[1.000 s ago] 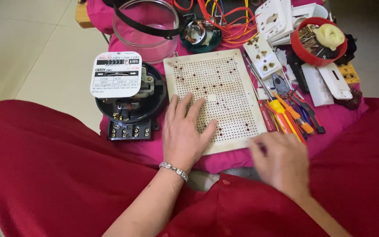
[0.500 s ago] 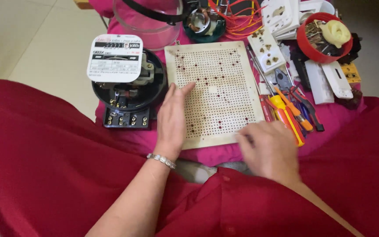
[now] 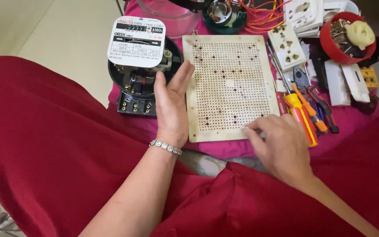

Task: The person is using a screwdriver to clear debris from the holes of a perforated board and inspecting an electric meter on a cluttered workspace.

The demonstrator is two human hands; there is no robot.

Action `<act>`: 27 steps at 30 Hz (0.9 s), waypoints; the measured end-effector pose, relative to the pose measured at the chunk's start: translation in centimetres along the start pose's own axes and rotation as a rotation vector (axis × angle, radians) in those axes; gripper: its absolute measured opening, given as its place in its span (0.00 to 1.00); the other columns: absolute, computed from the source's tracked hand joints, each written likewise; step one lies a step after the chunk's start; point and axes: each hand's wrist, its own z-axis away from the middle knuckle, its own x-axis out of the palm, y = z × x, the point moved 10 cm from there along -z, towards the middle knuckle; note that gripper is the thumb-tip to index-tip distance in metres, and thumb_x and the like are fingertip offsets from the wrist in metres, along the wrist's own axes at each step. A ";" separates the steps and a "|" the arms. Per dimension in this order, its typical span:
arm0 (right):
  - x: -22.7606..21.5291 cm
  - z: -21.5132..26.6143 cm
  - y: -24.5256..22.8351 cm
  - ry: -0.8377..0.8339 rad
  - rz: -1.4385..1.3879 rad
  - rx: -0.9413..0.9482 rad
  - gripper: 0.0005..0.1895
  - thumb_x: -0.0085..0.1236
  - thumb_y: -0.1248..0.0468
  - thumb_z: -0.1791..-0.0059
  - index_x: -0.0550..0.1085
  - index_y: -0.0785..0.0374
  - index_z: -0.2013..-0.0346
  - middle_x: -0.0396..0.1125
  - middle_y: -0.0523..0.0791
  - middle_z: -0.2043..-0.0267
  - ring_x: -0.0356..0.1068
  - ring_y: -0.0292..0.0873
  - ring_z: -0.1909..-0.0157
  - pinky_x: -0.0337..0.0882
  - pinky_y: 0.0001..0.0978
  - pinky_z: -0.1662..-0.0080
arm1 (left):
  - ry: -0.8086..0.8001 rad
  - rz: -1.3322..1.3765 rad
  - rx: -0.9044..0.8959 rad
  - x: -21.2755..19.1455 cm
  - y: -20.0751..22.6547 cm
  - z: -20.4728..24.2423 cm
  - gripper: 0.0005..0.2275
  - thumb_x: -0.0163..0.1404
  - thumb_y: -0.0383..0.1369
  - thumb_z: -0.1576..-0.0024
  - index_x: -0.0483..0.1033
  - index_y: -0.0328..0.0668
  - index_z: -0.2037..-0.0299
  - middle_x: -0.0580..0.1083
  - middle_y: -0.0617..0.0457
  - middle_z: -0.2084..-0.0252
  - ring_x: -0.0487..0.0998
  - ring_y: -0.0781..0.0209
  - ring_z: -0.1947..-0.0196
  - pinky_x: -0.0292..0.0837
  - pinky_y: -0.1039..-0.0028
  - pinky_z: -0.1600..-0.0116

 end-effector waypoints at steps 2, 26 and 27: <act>0.2 -0.8 -3.1 -0.033 -0.074 -0.059 0.04 0.64 0.55 0.54 0.80 0.45 0.66 0.74 0.39 0.66 0.73 0.50 0.57 0.69 0.45 0.53 | 0.012 0.048 0.001 -0.2 -0.5 -0.2 0.33 0.22 0.56 0.33 0.65 0.43 0.29 0.63 0.44 0.27 0.51 0.49 0.22 0.37 0.62 0.20; 4.9 -12.0 -9.4 -0.064 -0.137 -0.175 0.08 0.58 0.54 0.47 0.80 0.50 0.65 0.73 0.40 0.66 0.70 0.48 0.57 0.65 0.46 0.51 | 0.056 0.070 -0.051 -0.5 -0.4 0.0 0.33 0.19 0.57 0.34 0.63 0.49 0.28 0.62 0.47 0.27 0.49 0.52 0.21 0.37 0.65 0.20; 4.7 -12.6 -9.2 -0.024 -0.129 -0.184 0.07 0.62 0.54 0.50 0.80 0.51 0.66 0.73 0.42 0.67 0.70 0.50 0.57 0.66 0.48 0.53 | 0.052 0.079 -0.064 -0.3 -0.4 0.1 0.33 0.19 0.57 0.34 0.63 0.48 0.28 0.62 0.46 0.27 0.49 0.52 0.21 0.37 0.65 0.20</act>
